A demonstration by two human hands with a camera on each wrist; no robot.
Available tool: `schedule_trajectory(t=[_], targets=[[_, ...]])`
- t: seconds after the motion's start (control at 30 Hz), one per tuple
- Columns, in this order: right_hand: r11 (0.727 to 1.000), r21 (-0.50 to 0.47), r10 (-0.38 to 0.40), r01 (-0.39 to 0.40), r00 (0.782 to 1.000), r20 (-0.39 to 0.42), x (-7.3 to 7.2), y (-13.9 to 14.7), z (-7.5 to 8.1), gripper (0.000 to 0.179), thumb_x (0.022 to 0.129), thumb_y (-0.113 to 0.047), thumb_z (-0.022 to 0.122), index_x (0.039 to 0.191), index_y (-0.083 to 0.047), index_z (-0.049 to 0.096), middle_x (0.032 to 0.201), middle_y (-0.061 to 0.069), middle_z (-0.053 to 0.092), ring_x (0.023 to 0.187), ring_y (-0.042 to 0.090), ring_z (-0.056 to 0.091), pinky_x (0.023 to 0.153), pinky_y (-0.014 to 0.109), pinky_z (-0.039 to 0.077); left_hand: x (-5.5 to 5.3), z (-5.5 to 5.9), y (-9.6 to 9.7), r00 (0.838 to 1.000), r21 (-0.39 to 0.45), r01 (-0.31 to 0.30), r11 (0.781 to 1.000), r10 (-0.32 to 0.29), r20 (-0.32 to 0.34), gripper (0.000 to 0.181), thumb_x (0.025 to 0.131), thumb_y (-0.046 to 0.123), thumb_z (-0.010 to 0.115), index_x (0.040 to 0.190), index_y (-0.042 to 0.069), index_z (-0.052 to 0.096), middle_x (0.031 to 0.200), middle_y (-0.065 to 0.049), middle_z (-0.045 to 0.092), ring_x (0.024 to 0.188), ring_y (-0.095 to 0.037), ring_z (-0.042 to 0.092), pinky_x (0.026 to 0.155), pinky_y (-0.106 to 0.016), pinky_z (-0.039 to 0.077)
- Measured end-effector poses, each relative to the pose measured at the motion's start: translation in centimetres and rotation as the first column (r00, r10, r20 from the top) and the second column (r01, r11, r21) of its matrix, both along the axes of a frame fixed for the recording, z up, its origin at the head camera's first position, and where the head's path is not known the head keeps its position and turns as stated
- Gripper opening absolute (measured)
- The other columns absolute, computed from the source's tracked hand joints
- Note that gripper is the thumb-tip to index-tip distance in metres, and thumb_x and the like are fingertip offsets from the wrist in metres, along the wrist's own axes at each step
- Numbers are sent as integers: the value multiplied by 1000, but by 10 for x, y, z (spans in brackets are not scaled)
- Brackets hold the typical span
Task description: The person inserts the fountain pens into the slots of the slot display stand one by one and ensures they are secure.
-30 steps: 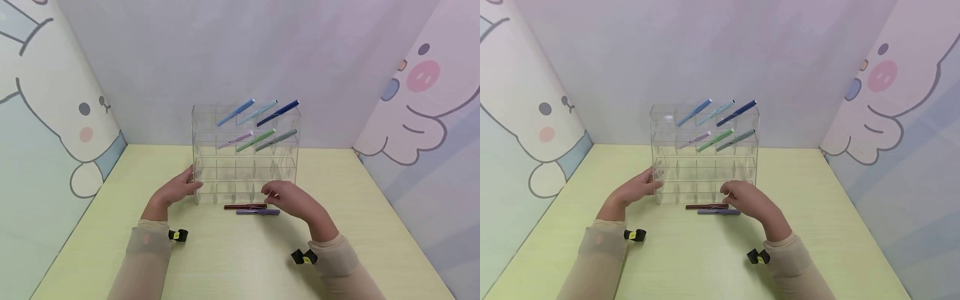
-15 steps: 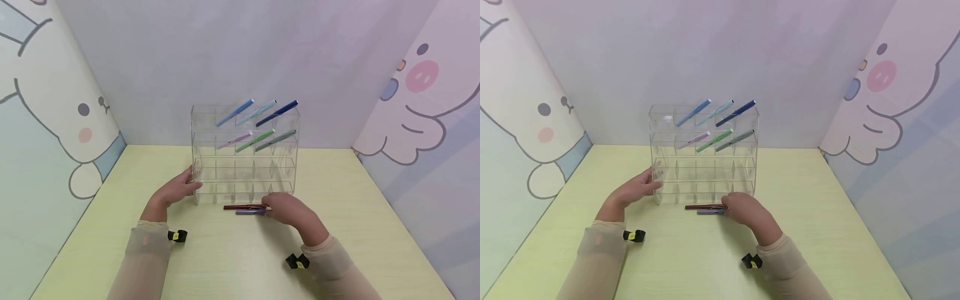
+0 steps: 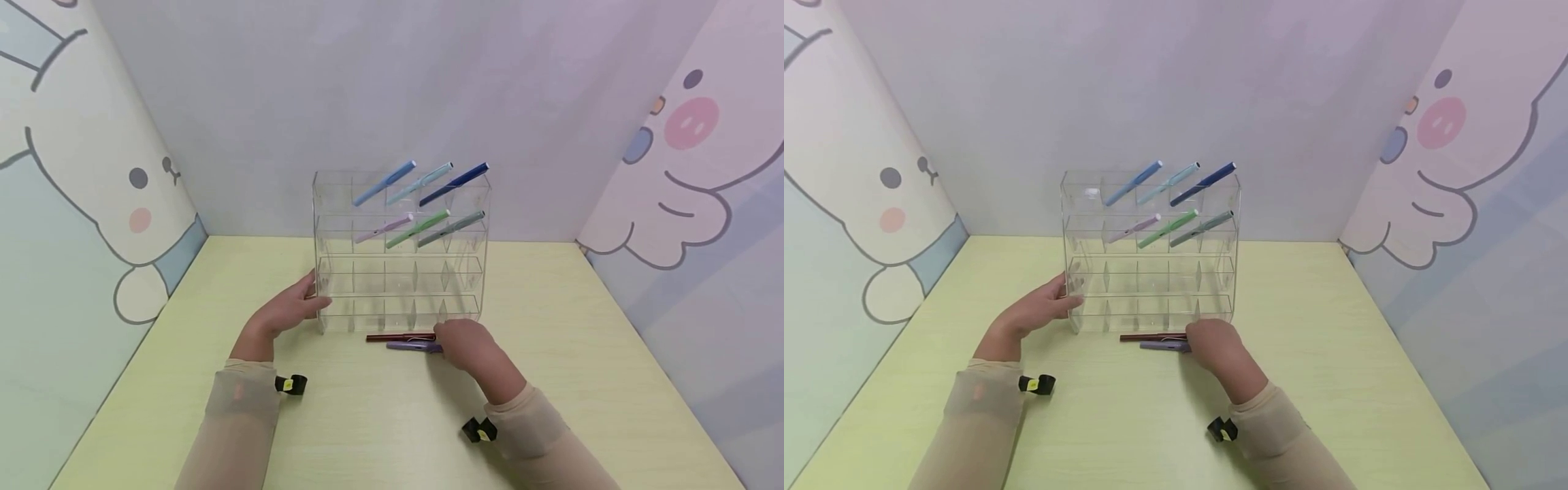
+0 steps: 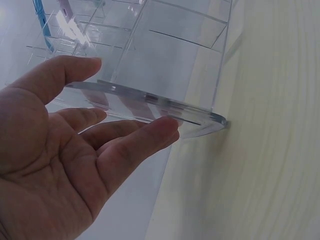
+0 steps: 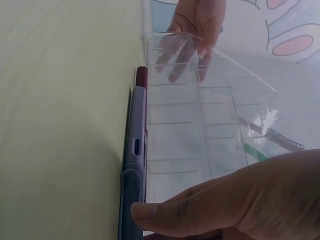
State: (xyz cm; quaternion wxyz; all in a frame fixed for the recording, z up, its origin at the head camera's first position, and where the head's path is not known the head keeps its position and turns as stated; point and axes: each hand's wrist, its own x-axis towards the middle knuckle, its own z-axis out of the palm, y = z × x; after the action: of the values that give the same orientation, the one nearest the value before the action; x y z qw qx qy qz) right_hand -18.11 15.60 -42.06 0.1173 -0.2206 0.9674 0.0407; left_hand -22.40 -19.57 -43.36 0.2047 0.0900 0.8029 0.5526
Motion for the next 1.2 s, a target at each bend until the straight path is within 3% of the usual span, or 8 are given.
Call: schedule_trajectory(t=[0.23, 0.37, 0.57, 0.77, 0.9, 1.1, 1.2], targets=[[1000, -2, -14, 14, 1000, 22, -2, 1, -3, 9, 93, -13, 65, 84, -14, 65, 76, 0, 62, 65, 14, 51, 60, 37, 50, 0, 2, 1, 1000, -5, -6, 1000, 6, 1, 80, 101, 31, 55, 157, 39, -2, 165, -5, 10, 149, -29, 22, 113, -53, 34], [1000, -15, -13, 14, 998, 62, -5, 5, 0, 13, 93, -11, 64, 80, -15, 61, 73, -2, 57, 64, 16, 46, 58, 35, 44, 0, 2, 2, 1000, -7, -9, 1000, 9, 6, 79, 102, 30, 54, 157, 39, -2, 165, -5, 10, 148, -29, 23, 113, -54, 34], [984, -166, 74, -65, 996, 49, -9, 16, 14, 20, 91, -7, 63, 75, -16, 56, 68, -5, 51, 62, 13, 44, 57, 30, 38, 1, 2, 2, 1000, -8, -2, 1000, 2, 12, 80, 101, 35, 55, 157, 39, -2, 165, -6, 10, 148, -31, 25, 114, -55, 32], [925, -372, 129, -80, 986, 108, -15, 26, 26, 8, 94, -16, 63, 88, -18, 67, 78, -12, 58, 67, 7, 49, 62, 26, 44, 0, 0, -1, 1000, -11, 13, 1000, -13, 13, 82, 101, 38, 55, 157, 37, -4, 165, -8, 12, 145, -33, 31, 115, -57, 28], [868, -489, 158, -84, 981, 112, -18, 29, 33, 6, 95, -20, 63, 93, -19, 69, 83, -12, 60, 72, 9, 53, 65, 27, 47, 0, 0, -1, 1000, -12, 10, 1000, -10, 14, 80, 102, 35, 54, 157, 38, -4, 164, -9, 14, 144, -34, 33, 115, -58, 29], [809, -588, 123, -22, 983, 133, -20, 35, 41, 9, 97, -27, 63, 103, -21, 66, 90, -10, 65, 81, 7, 60, 69, 27, 52, 1, 1, 0, 1000, 11, 9, 1000, -9, 20, 78, 102, 30, 53, 157, 39, -1, 164, -9, 15, 144, -33, 32, 113, -55, 33], [763, -647, 110, 0, 986, 129, -21, 38, 43, 15, 97, -30, 63, 109, -21, 66, 94, -8, 68, 84, 7, 63, 71, 28, 54, 1, 1, 0, 1000, 16, 15, 1000, -16, 16, 79, 102, 33, 54, 157, 39, -1, 164, -9, 15, 145, -32, 31, 113, -54, 35]])
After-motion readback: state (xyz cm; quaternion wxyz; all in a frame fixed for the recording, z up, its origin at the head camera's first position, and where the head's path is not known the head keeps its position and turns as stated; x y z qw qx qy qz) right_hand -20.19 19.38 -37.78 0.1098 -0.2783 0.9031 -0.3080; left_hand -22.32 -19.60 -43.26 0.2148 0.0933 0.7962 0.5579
